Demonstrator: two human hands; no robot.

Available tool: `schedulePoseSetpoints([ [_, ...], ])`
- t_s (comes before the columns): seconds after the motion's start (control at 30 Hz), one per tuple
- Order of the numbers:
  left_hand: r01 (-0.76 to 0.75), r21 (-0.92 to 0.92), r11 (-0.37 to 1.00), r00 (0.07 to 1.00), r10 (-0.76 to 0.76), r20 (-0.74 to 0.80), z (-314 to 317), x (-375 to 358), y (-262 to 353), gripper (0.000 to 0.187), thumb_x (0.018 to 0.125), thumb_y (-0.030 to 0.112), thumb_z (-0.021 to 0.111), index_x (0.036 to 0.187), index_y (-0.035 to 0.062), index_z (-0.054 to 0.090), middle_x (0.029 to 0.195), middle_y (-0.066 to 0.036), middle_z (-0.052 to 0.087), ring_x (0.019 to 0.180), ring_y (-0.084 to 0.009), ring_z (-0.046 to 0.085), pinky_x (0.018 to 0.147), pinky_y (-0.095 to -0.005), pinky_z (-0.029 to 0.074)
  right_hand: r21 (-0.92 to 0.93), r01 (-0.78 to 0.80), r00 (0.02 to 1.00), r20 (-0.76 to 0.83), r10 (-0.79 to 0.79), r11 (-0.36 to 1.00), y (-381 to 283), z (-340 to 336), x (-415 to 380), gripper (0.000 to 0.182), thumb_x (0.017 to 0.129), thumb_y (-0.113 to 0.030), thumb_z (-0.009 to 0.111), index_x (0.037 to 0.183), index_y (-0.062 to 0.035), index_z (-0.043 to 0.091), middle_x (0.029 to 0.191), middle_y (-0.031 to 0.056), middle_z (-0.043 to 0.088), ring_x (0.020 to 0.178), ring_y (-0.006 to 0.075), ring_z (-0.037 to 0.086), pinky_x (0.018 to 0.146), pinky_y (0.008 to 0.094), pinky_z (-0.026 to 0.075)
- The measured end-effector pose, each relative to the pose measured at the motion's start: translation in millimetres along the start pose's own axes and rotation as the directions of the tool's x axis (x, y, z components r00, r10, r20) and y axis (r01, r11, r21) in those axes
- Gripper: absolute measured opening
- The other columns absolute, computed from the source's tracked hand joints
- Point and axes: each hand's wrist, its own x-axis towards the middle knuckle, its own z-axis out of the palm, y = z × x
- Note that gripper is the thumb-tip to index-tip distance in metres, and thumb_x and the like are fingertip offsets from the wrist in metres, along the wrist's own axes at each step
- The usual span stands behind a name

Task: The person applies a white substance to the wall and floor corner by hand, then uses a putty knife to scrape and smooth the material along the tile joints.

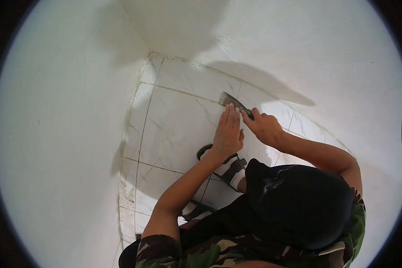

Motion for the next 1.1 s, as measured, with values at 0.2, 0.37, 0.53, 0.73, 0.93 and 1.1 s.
schedulePoseSetpoints([
  [0.2, 0.034, -0.021, 0.999, 0.996, -0.032, 0.088, -3.0, -2.9, 5.2, 0.075, 0.081, 0.017, 0.064, 0.141, -0.0172, 0.033, 0.149, -0.038, 0.030, 0.143, -0.0496, 0.029, 0.119, -0.0545, 0.023, -0.108, 0.090, 0.995, 0.062, -0.083, 0.990, 1.9, -14.3, 1.2, 0.048, 0.085, -0.012, 0.063, 0.129, 0.0039, 0.053, 0.100, 0.0207, 0.056, 0.064, 0.0284, 0.068, 0.051, 0.0357, 0.057],
  [0.37, 0.135, 0.031, 0.990, 0.991, -0.135, -0.019, -0.1, -4.4, 0.6, 0.079, 0.081, 0.018, 0.064, 0.142, -0.0176, 0.029, 0.149, -0.039, 0.029, 0.143, -0.0499, 0.028, 0.119, -0.0539, 0.022, -0.208, 0.163, 0.987, 0.024, -0.161, 0.964, 0.8, -10.8, 15.9, 0.052, 0.085, -0.011, 0.062, 0.133, 0.0034, 0.051, 0.098, 0.0208, 0.056, 0.063, 0.0279, 0.066, 0.046, 0.0364, 0.055],
  [0.53, 0.082, -0.008, 0.997, 0.993, -0.081, 0.087, -9.0, -2.7, 2.8, 0.079, 0.081, 0.017, 0.064, 0.143, -0.0171, 0.028, 0.150, -0.039, 0.029, 0.144, -0.0494, 0.027, 0.119, -0.0529, 0.023, -0.243, 0.165, 0.986, 0.061, -0.154, 0.956, -9.1, -24.4, 9.7, 0.043, 0.084, -0.014, 0.064, 0.121, 0.0078, 0.057, 0.095, 0.0232, 0.057, 0.064, 0.0260, 0.066, 0.047, 0.0318, 0.056],
  [0.73, 0.098, -0.008, 0.995, 0.991, -0.097, 0.092, -3.7, -6.0, 1.6, 0.077, 0.082, 0.018, 0.065, 0.143, -0.0158, 0.031, 0.149, -0.038, 0.029, 0.144, -0.0499, 0.026, 0.119, -0.0522, 0.025, -0.415, 0.153, 0.987, 0.024, -0.157, 0.897, -19.4, -14.0, 5.6, 0.046, 0.087, -0.029, 0.066, 0.112, 0.0092, 0.060, 0.091, 0.0232, 0.057, 0.064, 0.0245, 0.064, 0.049, 0.0300, 0.056],
  [0.93, 0.117, 0.111, 0.987, 0.984, -0.131, 0.124, -10.9, -0.6, 5.4, 0.079, 0.081, 0.017, 0.065, 0.143, -0.0163, 0.031, 0.149, -0.040, 0.028, 0.145, -0.0493, 0.025, 0.118, -0.0512, 0.026, -0.354, 0.149, 0.988, 0.022, -0.151, 0.923, -23.3, -20.1, 18.6, 0.045, 0.088, -0.034, 0.066, 0.103, 0.0083, 0.064, 0.087, 0.0215, 0.056, 0.065, 0.0221, 0.061, 0.047, 0.0277, 0.052],
  [1.1, 0.144, 0.011, 0.990, 0.982, -0.144, 0.120, -8.6, -1.2, 0.8, 0.084, 0.080, 0.020, 0.069, 0.142, -0.0194, 0.028, 0.149, -0.039, 0.028, 0.146, -0.0484, 0.022, 0.120, -0.0491, 0.023, -0.445, 0.217, 0.974, 0.040, -0.222, 0.869, -21.2, -19.0, 25.5, 0.048, 0.088, -0.036, 0.065, 0.101, 0.0099, 0.064, 0.086, 0.0198, 0.058, 0.068, 0.0232, 0.058, 0.047, 0.0267, 0.052],
])
